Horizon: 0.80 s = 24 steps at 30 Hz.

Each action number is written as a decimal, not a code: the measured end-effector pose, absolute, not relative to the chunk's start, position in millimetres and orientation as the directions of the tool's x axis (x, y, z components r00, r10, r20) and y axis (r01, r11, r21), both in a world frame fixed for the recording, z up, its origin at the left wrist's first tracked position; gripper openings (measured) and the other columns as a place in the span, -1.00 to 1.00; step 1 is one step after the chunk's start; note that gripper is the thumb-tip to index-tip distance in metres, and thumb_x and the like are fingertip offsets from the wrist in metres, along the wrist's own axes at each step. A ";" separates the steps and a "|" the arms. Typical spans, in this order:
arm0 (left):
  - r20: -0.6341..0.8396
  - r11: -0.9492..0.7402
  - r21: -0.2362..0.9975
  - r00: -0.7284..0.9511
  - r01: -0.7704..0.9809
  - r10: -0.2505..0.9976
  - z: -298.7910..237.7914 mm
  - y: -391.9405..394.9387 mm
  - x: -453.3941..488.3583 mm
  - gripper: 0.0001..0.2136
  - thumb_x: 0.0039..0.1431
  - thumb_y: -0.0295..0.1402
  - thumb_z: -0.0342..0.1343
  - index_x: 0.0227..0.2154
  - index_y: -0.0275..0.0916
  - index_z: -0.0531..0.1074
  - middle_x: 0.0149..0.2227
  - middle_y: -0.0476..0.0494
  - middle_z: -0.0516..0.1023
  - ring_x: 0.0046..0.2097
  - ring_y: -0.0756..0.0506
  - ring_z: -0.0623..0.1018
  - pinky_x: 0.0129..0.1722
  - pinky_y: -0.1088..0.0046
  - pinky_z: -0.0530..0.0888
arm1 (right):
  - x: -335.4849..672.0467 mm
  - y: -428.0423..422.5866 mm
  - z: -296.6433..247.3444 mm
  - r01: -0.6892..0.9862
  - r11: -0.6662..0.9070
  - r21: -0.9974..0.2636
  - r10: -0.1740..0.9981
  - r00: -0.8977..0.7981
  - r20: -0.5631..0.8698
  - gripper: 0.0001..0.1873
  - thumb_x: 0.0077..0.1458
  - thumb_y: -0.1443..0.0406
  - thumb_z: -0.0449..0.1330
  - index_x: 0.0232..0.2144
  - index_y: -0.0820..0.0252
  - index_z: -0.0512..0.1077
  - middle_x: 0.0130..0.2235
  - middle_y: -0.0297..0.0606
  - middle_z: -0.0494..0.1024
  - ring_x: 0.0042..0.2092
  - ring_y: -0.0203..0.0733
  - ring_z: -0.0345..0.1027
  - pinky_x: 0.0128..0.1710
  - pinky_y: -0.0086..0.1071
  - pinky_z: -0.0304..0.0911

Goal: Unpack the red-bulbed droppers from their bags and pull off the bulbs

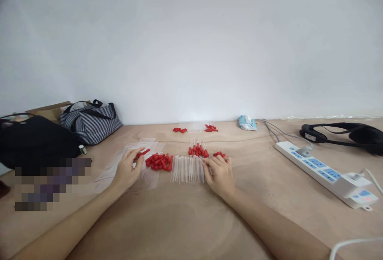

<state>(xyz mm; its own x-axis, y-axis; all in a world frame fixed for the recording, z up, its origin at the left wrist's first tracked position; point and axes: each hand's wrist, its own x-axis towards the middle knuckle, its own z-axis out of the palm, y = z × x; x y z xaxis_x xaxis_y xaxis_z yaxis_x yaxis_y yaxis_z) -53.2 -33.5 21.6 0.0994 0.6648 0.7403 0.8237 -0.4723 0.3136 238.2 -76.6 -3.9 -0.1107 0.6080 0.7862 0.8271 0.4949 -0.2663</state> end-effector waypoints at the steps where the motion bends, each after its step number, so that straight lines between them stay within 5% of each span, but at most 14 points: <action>1: 0.719 -0.431 0.344 0.061 0.834 0.692 21.3 -27.9 -59.8 -0.73 0.07 -0.35 -0.12 -0.21 -0.30 0.34 -0.37 -0.13 0.36 -0.41 -0.04 0.41 -0.33 0.40 0.42 | 237.2 -73.0 -2.8 0.833 0.484 -0.269 0.608 -0.099 0.788 -0.82 0.06 0.33 0.03 -0.40 0.15 0.45 -0.50 -0.33 0.49 -0.38 -0.29 0.24 -0.27 -0.33 -0.12; 5: 0.608 -0.276 0.436 -0.054 0.857 0.792 17.4 -17.5 -73.4 -0.72 -0.02 -0.28 -0.07 -0.25 -0.30 0.33 -0.40 -0.10 0.43 -0.46 -0.03 0.43 -0.41 0.44 0.41 | 227.3 -59.8 -1.0 0.863 0.449 -0.232 0.602 -0.101 0.792 -0.82 0.03 0.32 0.07 -0.50 0.14 0.46 -0.53 -0.34 0.51 -0.41 -0.29 0.23 -0.25 -0.30 -0.15; 14: 0.425 -0.179 0.405 -0.012 0.897 0.905 22.2 -24.5 -70.5 -0.70 0.06 -0.17 -0.16 -0.32 -0.24 0.35 -0.44 -0.07 0.52 -0.38 -0.07 0.50 -0.37 0.47 0.39 | 212.7 -59.3 -3.5 0.918 0.382 -0.107 0.672 -0.197 0.714 -0.81 0.01 0.26 0.06 -0.51 0.11 0.47 -0.50 -0.31 0.48 -0.34 -0.24 0.19 -0.25 -0.26 -0.20; 19: 0.583 -0.271 0.304 0.047 0.913 0.811 20.6 -23.2 -77.1 -0.68 0.14 -0.22 -0.26 -0.37 -0.25 0.36 -0.38 -0.12 0.52 -0.35 -0.10 0.49 -0.33 0.40 0.37 | 212.5 -68.0 -1.8 0.908 0.408 -0.096 0.702 -0.245 0.669 -0.74 -0.01 0.11 0.08 -0.47 0.12 0.48 -0.47 -0.28 0.46 -0.29 -0.19 0.19 -0.24 -0.25 -0.18; 24: 0.753 -0.516 0.144 0.245 0.844 0.610 21.5 -36.8 -62.4 -0.77 0.15 -0.31 -0.15 -0.35 -0.29 0.37 -0.35 -0.17 0.49 -0.27 -0.12 0.44 -0.21 0.31 0.34 | 215.3 -69.6 2.3 0.896 0.421 -0.140 0.719 -0.236 0.654 -0.70 -0.01 0.07 0.07 -0.45 0.11 0.48 -0.44 -0.28 0.46 -0.28 -0.19 0.21 -0.25 -0.26 -0.15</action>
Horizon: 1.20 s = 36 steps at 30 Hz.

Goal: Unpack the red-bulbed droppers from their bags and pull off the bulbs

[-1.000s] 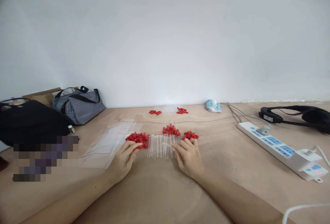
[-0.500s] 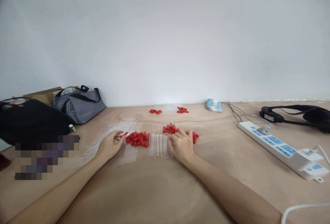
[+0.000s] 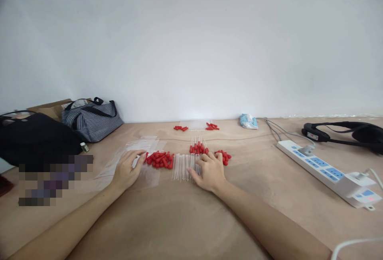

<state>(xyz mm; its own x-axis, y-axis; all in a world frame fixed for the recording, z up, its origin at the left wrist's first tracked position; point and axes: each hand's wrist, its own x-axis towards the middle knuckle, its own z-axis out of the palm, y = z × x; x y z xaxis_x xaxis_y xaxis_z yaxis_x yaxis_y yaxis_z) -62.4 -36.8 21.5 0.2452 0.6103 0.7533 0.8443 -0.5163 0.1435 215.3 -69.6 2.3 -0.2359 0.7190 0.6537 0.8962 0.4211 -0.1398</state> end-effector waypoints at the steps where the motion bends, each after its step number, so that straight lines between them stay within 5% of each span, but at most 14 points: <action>1: 0.747 -0.583 0.116 0.316 0.804 0.585 21.9 -42.4 -56.1 -0.81 0.15 -0.34 -0.12 -0.35 -0.29 0.38 -0.36 -0.16 0.48 -0.27 -0.10 0.43 -0.22 0.33 0.34 | 217.5 -66.5 4.8 0.901 0.402 -0.165 0.733 -0.208 0.648 -0.72 0.02 0.10 0.05 -0.46 0.10 0.48 -0.43 -0.28 0.47 -0.29 -0.20 0.22 -0.25 -0.26 -0.15; 4: 0.660 -0.793 0.053 0.574 0.607 0.484 22.2 -59.9 -36.4 -0.86 0.12 -0.44 -0.07 -0.31 -0.27 0.38 -0.36 -0.14 0.46 -0.29 -0.05 0.41 -0.25 0.40 0.35 | 226.9 -48.5 16.8 0.934 0.242 -0.264 0.815 -0.048 0.577 -0.74 0.06 0.20 0.01 -0.48 0.10 0.47 -0.40 -0.27 0.50 -0.28 -0.18 0.25 -0.26 -0.25 -0.13; 7: 0.567 -0.900 0.042 0.732 0.433 0.379 21.2 -70.7 -23.2 -0.86 0.11 -0.49 -0.06 -0.33 -0.26 0.39 -0.40 -0.12 0.46 -0.35 -0.03 0.39 -0.32 0.43 0.35 | 234.3 -24.9 30.3 0.932 0.012 -0.362 0.925 0.127 0.358 -0.77 0.01 0.21 0.03 -0.50 0.11 0.46 -0.41 -0.26 0.51 -0.27 -0.15 0.30 -0.23 -0.23 -0.10; 11: 0.559 -0.908 0.082 0.735 0.411 0.383 20.7 -71.7 -20.3 -0.85 0.12 -0.50 -0.08 -0.34 -0.28 0.40 -0.42 -0.14 0.45 -0.36 -0.03 0.38 -0.34 0.43 0.34 | 231.8 -3.1 36.5 0.925 -0.074 -0.373 0.965 0.161 0.208 -0.74 -0.09 0.11 0.10 -0.52 0.14 0.46 -0.46 -0.23 0.51 -0.30 -0.10 0.33 -0.16 -0.14 -0.09; 23: 0.565 -0.906 0.073 0.731 0.417 0.382 20.7 -71.6 -21.1 -0.85 0.12 -0.50 -0.07 -0.36 -0.26 0.40 -0.44 -0.13 0.45 -0.36 -0.03 0.37 -0.34 0.42 0.34 | 230.1 -7.9 41.4 0.904 -0.121 -0.410 0.948 0.228 0.223 -0.72 -0.04 0.16 0.04 -0.57 0.17 0.44 -0.46 -0.19 0.51 -0.30 -0.09 0.34 -0.14 -0.13 -0.05; 26: 0.631 -0.880 0.048 0.669 0.472 0.393 18.6 -70.7 -18.0 -0.86 0.10 -0.49 -0.04 -0.33 -0.24 0.40 -0.40 -0.11 0.46 -0.33 -0.04 0.38 -0.30 0.39 0.35 | 240.4 -26.1 40.5 0.850 0.012 -0.526 0.931 0.182 0.317 -0.74 -0.03 0.16 0.03 -0.55 0.17 0.41 -0.45 -0.25 0.50 -0.34 -0.17 0.33 -0.23 -0.26 0.04; 29: 0.691 -0.838 0.023 0.597 0.545 0.407 16.0 -68.7 -12.7 -0.83 0.09 -0.47 -0.01 -0.25 -0.24 0.38 -0.32 -0.14 0.45 -0.25 -0.07 0.39 -0.22 0.35 0.35 | 246.6 -49.5 31.3 0.743 0.303 -0.596 0.899 -0.016 0.438 -0.74 0.00 0.17 0.02 -0.53 0.19 0.39 -0.46 -0.27 0.47 -0.40 -0.24 0.29 -0.35 -0.37 0.09; 33: 0.736 -0.771 -0.070 0.554 0.633 0.388 15.9 -67.9 -5.3 -0.71 0.10 -0.39 -0.01 -0.08 -0.24 0.30 -0.10 -0.23 0.39 -0.06 -0.15 0.34 -0.09 0.24 0.30 | 242.3 -75.8 15.2 0.648 0.580 -0.493 0.777 -0.258 0.575 -0.83 0.04 0.24 0.05 -0.51 0.18 0.35 -0.48 -0.30 0.43 -0.39 -0.24 0.24 -0.33 -0.35 0.08; 36: 0.712 -0.778 -0.133 0.605 0.614 0.357 17.0 -69.9 -1.1 -0.78 0.12 -0.37 -0.02 -0.15 -0.20 0.36 -0.20 -0.14 0.47 -0.13 -0.12 0.39 -0.08 0.24 0.25 | 234.4 -86.9 6.5 0.615 0.669 -0.417 0.708 -0.358 0.609 -0.86 0.06 0.28 0.05 -0.49 0.17 0.35 -0.49 -0.31 0.43 -0.38 -0.25 0.23 -0.34 -0.35 0.07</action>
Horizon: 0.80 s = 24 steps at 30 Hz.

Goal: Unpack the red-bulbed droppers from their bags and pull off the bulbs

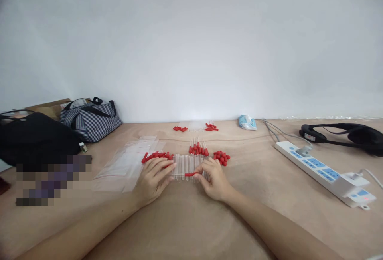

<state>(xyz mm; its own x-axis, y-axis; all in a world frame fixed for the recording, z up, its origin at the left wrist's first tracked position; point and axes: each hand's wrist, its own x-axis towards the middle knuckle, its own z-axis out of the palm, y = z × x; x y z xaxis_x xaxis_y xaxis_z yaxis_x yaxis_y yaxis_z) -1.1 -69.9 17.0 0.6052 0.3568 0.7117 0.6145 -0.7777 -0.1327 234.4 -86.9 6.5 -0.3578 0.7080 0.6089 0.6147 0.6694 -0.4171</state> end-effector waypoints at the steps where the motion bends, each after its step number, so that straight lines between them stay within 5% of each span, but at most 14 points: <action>1: 0.702 -0.788 -0.142 0.622 0.599 0.346 17.0 -70.7 0.2 -0.82 0.13 -0.38 -0.02 -0.22 -0.18 0.40 -0.31 -0.09 0.51 -0.21 -0.08 0.42 -0.10 0.26 0.24 | 232.1 -89.1 4.7 0.616 0.683 -0.393 0.694 -0.380 0.611 -0.86 0.07 0.28 0.05 -0.48 0.17 0.35 -0.49 -0.32 0.42 -0.39 -0.26 0.23 -0.34 -0.36 0.06; 4: 0.698 -0.803 -0.150 0.636 0.577 0.327 15.4 -72.1 4.4 -0.86 0.15 -0.43 -0.04 -0.39 -0.20 0.43 -0.53 0.02 0.47 -0.42 0.00 0.39 -0.19 0.32 0.23 | 227.7 -93.2 2.6 0.638 0.695 -0.330 0.669 -0.408 0.621 -0.88 0.07 0.29 0.05 -0.45 0.16 0.36 -0.47 -0.33 0.42 -0.38 -0.28 0.23 -0.35 -0.37 0.05; 8: 0.713 -0.802 -0.158 0.629 0.576 0.311 13.3 -72.6 10.7 -0.82 0.17 -0.43 -0.08 -0.46 -0.25 0.41 -0.55 -0.01 0.45 -0.45 0.01 0.36 -0.26 0.35 0.22 | 224.0 -95.1 2.1 0.693 0.684 -0.228 0.620 -0.386 0.683 -0.83 0.04 0.22 0.10 -0.30 0.13 0.39 -0.32 -0.27 0.43 -0.30 -0.26 0.22 -0.28 -0.33 0.00; 13: 0.706 -0.811 -0.188 0.650 0.555 0.281 14.8 -75.1 12.8 -0.83 0.17 -0.44 -0.08 -0.47 -0.26 0.39 -0.57 0.00 0.44 -0.47 0.01 0.34 -0.28 0.34 0.20 | 220.0 -95.9 -1.8 0.717 0.692 -0.082 0.523 -0.420 0.741 -0.84 0.06 0.23 0.09 -0.38 0.08 0.46 -0.51 -0.34 0.41 -0.37 -0.28 0.14 -0.25 -0.27 -0.10; 24: 0.690 -0.836 -0.188 0.675 0.516 0.262 18.5 -79.5 11.0 -0.81 0.16 -0.46 -0.09 -0.52 -0.27 0.36 -0.62 0.01 0.39 -0.48 0.01 0.33 -0.27 0.33 0.20 | 222.3 -100.8 -2.0 0.657 0.751 -0.059 0.481 -0.485 0.730 -0.81 0.05 0.29 0.05 -0.48 0.11 0.45 -0.59 -0.36 0.33 -0.38 -0.28 0.12 -0.21 -0.22 -0.10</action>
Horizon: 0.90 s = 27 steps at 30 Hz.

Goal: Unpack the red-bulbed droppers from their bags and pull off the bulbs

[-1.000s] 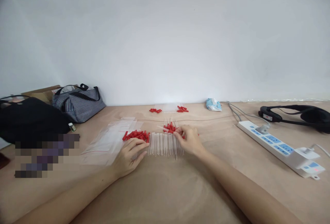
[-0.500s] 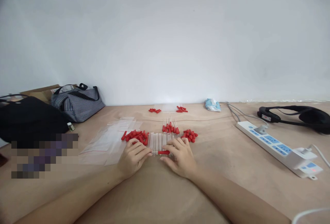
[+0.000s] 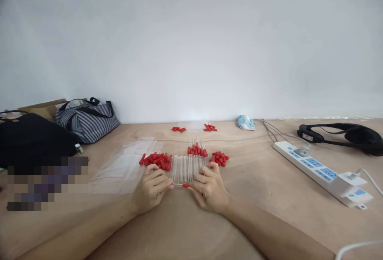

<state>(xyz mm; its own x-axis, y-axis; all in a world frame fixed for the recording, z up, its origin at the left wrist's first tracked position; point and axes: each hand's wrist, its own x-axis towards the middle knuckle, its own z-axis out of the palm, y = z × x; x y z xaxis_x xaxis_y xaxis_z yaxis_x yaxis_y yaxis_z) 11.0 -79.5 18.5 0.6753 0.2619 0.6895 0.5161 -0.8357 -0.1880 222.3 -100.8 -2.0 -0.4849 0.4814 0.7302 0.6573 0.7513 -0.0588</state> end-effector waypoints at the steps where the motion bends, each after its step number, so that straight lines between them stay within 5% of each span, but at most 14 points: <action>1: 0.690 -0.838 -0.188 0.677 0.511 0.258 18.1 -78.9 10.4 -0.82 0.16 -0.46 -0.08 -0.51 -0.27 0.36 -0.62 0.01 0.40 -0.47 0.01 0.33 -0.26 0.33 0.20 | 222.6 -100.6 -2.3 0.652 0.757 -0.052 0.475 -0.494 0.728 -0.82 0.05 0.30 0.04 -0.48 0.12 0.44 -0.59 -0.37 0.33 -0.38 -0.28 0.13 -0.20 -0.22 -0.10; 6: 0.730 -0.808 -0.122 0.603 0.577 0.320 15.8 -73.6 -7.0 -0.81 0.15 -0.48 -0.10 -0.54 -0.27 0.33 -0.60 0.00 0.41 -0.48 0.01 0.34 -0.31 0.37 0.23 | 235.6 -98.6 -2.8 0.693 0.714 -0.099 0.508 -0.416 0.754 -0.79 0.04 0.32 0.02 -0.58 0.19 0.35 -0.60 -0.36 0.30 -0.43 -0.30 0.12 -0.20 -0.23 -0.07; 13: 0.755 -0.753 0.104 0.441 0.650 0.485 14.9 -66.5 -23.4 -0.80 0.21 -0.44 -0.20 -0.29 -0.29 0.34 -0.42 -0.10 0.41 -0.36 -0.01 0.41 -0.35 0.51 0.35 | 257.7 -90.2 -4.1 0.696 0.668 -0.264 0.660 -0.390 0.642 -0.81 0.16 0.34 -0.18 -0.39 0.19 0.21 -0.41 -0.27 0.36 -0.39 -0.27 0.15 -0.28 -0.29 0.01; 16: 0.771 -0.642 0.196 0.288 0.741 0.568 17.3 -53.0 -32.2 -0.76 0.19 -0.43 -0.21 -0.20 -0.31 0.33 -0.34 -0.14 0.39 -0.28 -0.04 0.42 -0.26 0.46 0.38 | 263.4 -88.1 -4.5 0.700 0.679 -0.221 0.674 -0.475 0.566 -0.83 0.12 0.19 -0.08 -0.38 0.19 0.16 -0.40 -0.25 0.33 -0.37 -0.23 0.12 -0.30 -0.29 0.03; 20: 0.789 -0.500 0.222 0.147 0.837 0.597 17.0 -29.9 -57.2 -0.72 0.16 -0.38 -0.21 -0.21 -0.35 0.37 -0.35 -0.17 0.38 -0.29 -0.08 0.43 -0.25 0.40 0.40 | 267.1 -85.0 -5.1 0.714 0.680 -0.167 0.671 -0.515 0.533 -0.57 -0.09 -0.02 0.12 -0.37 0.19 0.15 -0.41 -0.27 0.31 -0.38 -0.21 0.13 -0.29 -0.27 0.03; 27: 0.716 -0.422 0.282 0.104 0.862 0.690 10.1 -14.9 -70.0 -0.73 0.07 -0.36 -0.14 -0.23 -0.33 0.37 -0.44 -0.10 0.40 -0.46 -0.03 0.43 -0.41 0.45 0.42 | 263.1 -75.8 -5.9 0.757 0.626 -0.185 0.703 -0.446 0.554 -0.69 -0.03 0.08 0.10 -0.41 0.18 0.14 -0.43 -0.30 0.36 -0.38 -0.22 0.21 -0.28 -0.28 -0.01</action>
